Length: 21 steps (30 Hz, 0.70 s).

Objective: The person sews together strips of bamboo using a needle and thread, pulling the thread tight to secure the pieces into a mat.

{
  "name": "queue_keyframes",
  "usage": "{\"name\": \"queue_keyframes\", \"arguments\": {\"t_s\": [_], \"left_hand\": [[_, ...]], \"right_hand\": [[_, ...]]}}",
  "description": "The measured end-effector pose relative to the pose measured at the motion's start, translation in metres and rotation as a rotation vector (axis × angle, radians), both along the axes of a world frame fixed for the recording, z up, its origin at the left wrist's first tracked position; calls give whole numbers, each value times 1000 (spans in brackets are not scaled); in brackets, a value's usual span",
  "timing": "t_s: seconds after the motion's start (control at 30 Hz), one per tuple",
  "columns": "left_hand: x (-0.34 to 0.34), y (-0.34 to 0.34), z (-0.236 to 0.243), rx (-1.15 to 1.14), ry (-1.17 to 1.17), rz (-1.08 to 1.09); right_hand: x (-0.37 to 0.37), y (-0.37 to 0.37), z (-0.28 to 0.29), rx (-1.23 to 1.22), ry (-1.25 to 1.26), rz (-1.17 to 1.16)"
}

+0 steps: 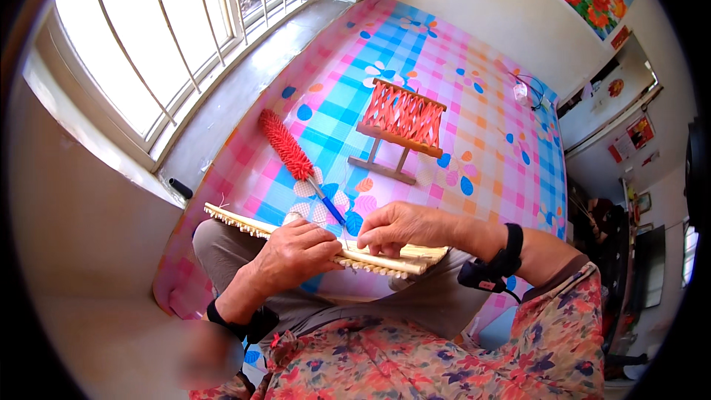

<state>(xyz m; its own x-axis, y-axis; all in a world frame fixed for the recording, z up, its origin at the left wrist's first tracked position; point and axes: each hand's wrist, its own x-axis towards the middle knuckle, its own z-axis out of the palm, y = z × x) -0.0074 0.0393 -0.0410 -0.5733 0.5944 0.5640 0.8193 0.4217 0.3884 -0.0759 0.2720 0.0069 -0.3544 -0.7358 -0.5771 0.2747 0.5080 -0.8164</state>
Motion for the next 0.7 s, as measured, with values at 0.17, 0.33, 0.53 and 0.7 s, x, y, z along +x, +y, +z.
{"name": "queue_keyframes", "arguments": {"t_s": [0.17,0.33,0.53,0.7], "left_hand": [[16,-1,-5,66,-57,69],[36,-3,-12,98,-75,170],[47,-2,-15,141,-71,189],[42,-4,-14,137,-85,151]], "right_hand": [[10,-17,-16,16,-11,18],[18,-31,-16,58,-56,41],[30,-39,-19,0,-106,-52],[30,-42,-26,-12,-104,-122]]}}
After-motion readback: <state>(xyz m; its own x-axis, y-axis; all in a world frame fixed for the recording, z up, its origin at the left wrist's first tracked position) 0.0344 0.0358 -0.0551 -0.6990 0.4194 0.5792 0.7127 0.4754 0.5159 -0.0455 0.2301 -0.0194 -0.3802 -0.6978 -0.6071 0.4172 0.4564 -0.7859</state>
